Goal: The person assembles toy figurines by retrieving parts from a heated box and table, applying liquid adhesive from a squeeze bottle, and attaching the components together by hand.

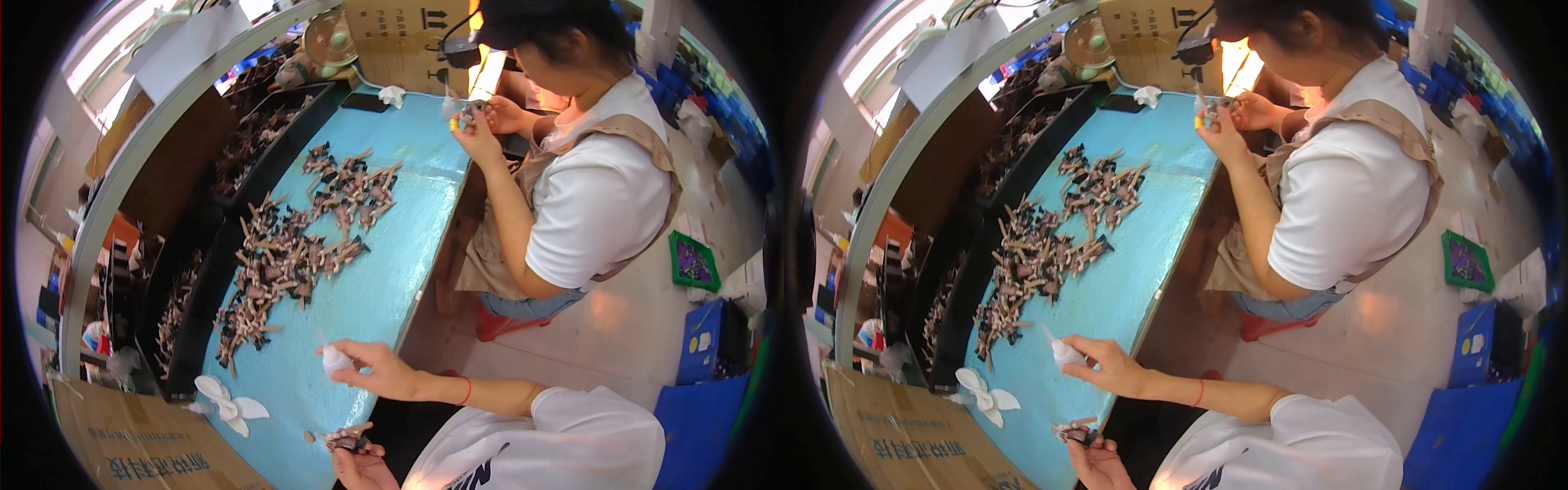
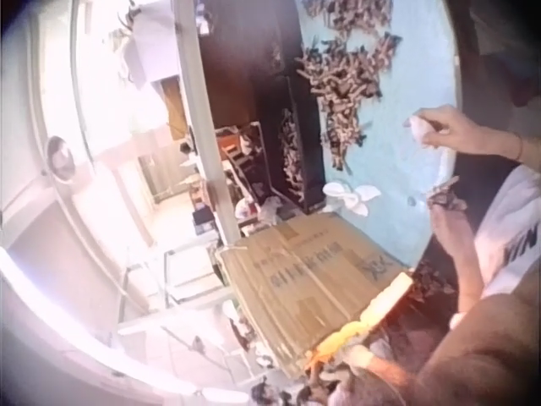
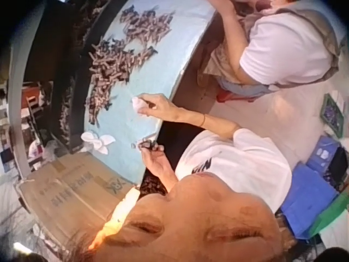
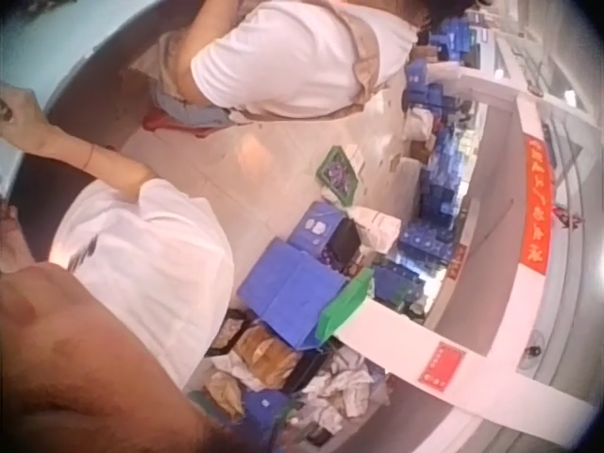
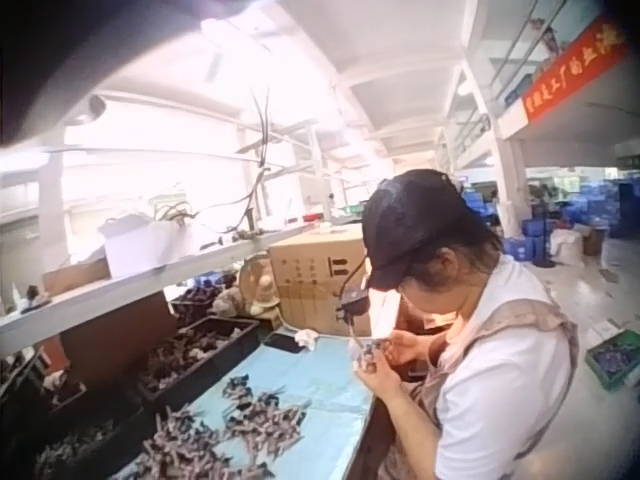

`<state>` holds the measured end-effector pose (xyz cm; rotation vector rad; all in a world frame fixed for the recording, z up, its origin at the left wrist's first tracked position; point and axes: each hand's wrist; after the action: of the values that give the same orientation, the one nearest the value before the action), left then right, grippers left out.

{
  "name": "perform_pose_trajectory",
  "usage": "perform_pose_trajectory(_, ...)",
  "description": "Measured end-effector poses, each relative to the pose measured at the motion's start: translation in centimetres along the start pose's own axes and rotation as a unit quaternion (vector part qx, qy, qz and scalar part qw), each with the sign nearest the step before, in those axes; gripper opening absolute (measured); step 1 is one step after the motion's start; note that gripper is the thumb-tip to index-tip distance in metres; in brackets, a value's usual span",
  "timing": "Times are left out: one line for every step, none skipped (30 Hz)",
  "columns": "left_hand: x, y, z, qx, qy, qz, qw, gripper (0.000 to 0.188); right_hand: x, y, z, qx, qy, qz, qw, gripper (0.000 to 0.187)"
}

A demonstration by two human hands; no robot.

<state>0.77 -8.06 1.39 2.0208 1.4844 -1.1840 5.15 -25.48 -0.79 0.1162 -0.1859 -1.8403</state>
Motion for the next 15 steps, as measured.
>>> perform_pose_trajectory(0.7, 0.1, 0.0, -0.01, -0.004, -0.016, 1.0, 0.025, 0.3, -0.1, 0.3, -0.007, -0.003, 0.012, 1.0, 0.037)
perform_pose_trajectory(1.2, 0.1, 0.0, -0.056, 0.019, -0.043, 0.997, 0.028, 0.4, -0.3, 0.1, -0.001, -0.002, -0.006, 1.0, 0.036)
perform_pose_trajectory(1.4, -0.1, 0.0, -0.102, 0.042, -0.074, 0.991, 0.033, 0.5, -0.6, 0.0, 0.003, 0.001, -0.02, 1.0, 0.036)
perform_pose_trajectory(1.3, 0.3, 0.1, -0.087, 0.043, -0.071, 0.993, 0.034, 1.2, -0.8, -0.1, -0.004, 0.006, -0.04, 0.999, 0.036)
perform_pose_trajectory(0.9, 0.4, -0.2, -0.083, 0.042, -0.077, 0.993, 0.036, 1.5, -1.2, 0.1, -0.011, 0.014, -0.044, 0.999, 0.036)
perform_pose_trajectory(0.5, 0.4, -0.3, -0.084, 0.012, -0.075, 0.994, 0.034, 1.7, -1.5, 0.9, -0.024, 0.04, -0.036, 0.998, 0.037)
perform_pose_trajectory(0.0, 0.5, -0.3, -0.089, -0.018, -0.072, 0.993, 0.031, 1.9, -1.9, 2.0, -0.037, 0.065, -0.026, 0.997, 0.037)
perform_pose_trajectory(0.0, 0.6, -0.3, -0.09, -0.017, -0.069, 0.993, 0.03, 2.2, -2.5, 2.8, -0.044, 0.057, -0.027, 0.997, 0.037)
perform_pose_trajectory(0.3, 0.7, -0.2, -0.09, -0.014, -0.067, 0.994, 0.028, 2.3, -3.0, 3.1, -0.05, 0.048, -0.028, 0.997, 0.037)
perform_pose_trajectory(0.6, 0.8, -0.1, -0.1, -0.007, -0.053, 0.994, 0.027, 2.4, -3.5, 3.4, -0.05, 0.027, -0.027, 0.998, 0.037)
perform_pose_trajectory(0.7, 0.8, -0.2, -0.105, 0.002, -0.035, 0.994, 0.025, 2.3, -3.9, 3.5, -0.048, 0.004, -0.031, 0.998, 0.037)
perform_pose_trajectory(0.8, 0.5, -0.3, -0.112, 0.003, -0.039, 0.993, 0.024, 2.2, -4.4, 3.3, -0.038, 0.014, -0.028, 0.999, 0.038)
perform_pose_trajectory(0.9, 0.5, -0.2, -0.113, 0.003, -0.036, 0.993, 0.023, 2.1, -4.9, 3.1, -0.028, 0.021, -0.033, 0.999, 0.039)
perform_pose_trajectory(1.2, 0.3, -0.4, -0.129, 0.025, -0.027, 0.991, 0.023, 1.6, -5.2, 3.3, -0.013, -0.002, -0.031, 0.999, 0.04)
perform_pose_trajectory(1.4, 0.1, -0.6, -0.139, 0.025, -0.04, 0.989, 0.023, 0.9, -5.4, 3.5, -0.017, 0.002, -0.016, 1.0, 0.04)
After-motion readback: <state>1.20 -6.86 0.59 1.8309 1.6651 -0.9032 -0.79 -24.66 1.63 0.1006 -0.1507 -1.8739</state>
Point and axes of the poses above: each hand's wrist, its own y-axis towards the middle knuckle, its own x-axis out of the back of the hand, z = x × y, and after that the axes turned 13 degrees about -y, right-handed
